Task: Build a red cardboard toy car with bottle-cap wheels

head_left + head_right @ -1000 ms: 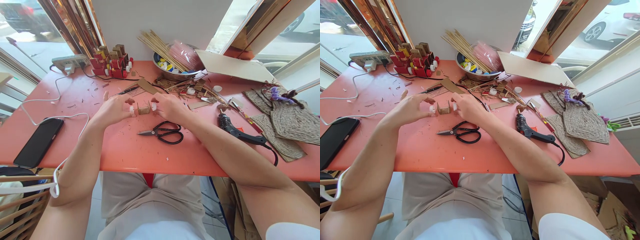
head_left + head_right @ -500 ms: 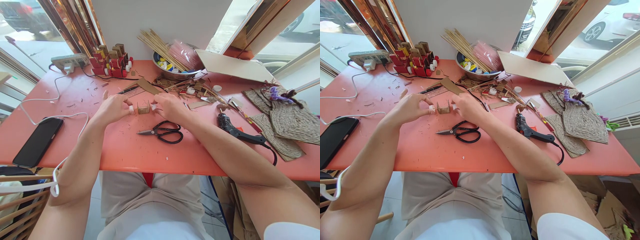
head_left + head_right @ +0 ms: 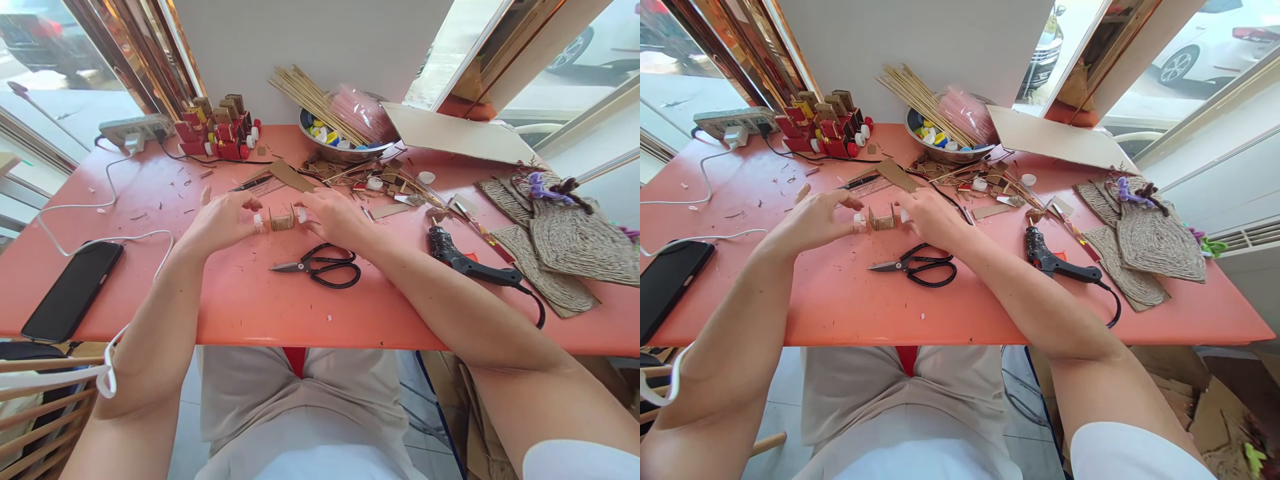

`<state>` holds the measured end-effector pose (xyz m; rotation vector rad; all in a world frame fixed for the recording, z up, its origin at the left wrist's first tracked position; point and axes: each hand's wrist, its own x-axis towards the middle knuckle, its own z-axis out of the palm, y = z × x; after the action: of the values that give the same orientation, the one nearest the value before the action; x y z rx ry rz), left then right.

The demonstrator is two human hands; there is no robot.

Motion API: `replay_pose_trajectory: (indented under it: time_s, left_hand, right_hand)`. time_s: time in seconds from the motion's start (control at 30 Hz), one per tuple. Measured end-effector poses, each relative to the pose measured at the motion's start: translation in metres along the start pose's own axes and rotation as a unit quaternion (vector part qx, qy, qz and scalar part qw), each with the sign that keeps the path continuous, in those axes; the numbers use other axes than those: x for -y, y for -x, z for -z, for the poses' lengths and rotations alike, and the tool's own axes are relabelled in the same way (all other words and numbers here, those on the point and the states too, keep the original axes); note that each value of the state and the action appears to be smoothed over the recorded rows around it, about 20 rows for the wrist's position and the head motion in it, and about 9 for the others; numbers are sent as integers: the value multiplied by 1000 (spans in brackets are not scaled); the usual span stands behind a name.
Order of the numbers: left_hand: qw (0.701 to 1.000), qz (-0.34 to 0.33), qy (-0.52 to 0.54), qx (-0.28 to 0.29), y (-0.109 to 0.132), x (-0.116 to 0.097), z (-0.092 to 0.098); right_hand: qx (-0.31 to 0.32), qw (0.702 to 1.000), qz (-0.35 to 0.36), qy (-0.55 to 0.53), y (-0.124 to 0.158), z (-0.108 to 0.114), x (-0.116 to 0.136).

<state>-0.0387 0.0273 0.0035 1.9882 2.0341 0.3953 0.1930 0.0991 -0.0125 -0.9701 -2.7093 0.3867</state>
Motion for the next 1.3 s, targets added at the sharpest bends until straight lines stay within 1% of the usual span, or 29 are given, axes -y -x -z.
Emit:
replay_pose_trajectory:
  time_s: [0.1,0.17,0.3,0.47,0.63,0.77,0.9,1.07,1.17,1.3]
  left_hand:
    - [1000,-2,-3,-13,1,0,1]
    - [1000,-4,-7,-10,1,-1,0]
    - [1000,-8,-6,-3,0,-1,-2]
    - [1000,-2,11,1,-1,-1,-1]
    - [1000,4,-2,10,-3,-3,-3]
    - [1000,9,5,0,-2,-7,-5]
    - [1000,-3,-1,-7,2,-12,-6]
    - [1000,-9,-8,-4,0,-14,-7]
    - [1000,-6,-20,7,-1,-15,-6]
    - [1000,-11,-23,-5,-1,-16,-5]
  right_hand:
    - [-12,1000,18,6,1,-1,-2]
    - [-14,1000,27,9,1,-1,-4]
    - [3,999,28,28,1,-3,-6]
    - [-25,999,40,14,2,-3,-7]
    - [-2,1000,10,24,1,-3,-4]
    - [-2,1000,5,25,1,-1,2]
    - [19,999,-20,35,2,2,6]
    - [15,999,-5,38,1,0,5]
    - [23,999,-12,48,0,-1,5]
    - [31,998,-17,46,1,2,9]
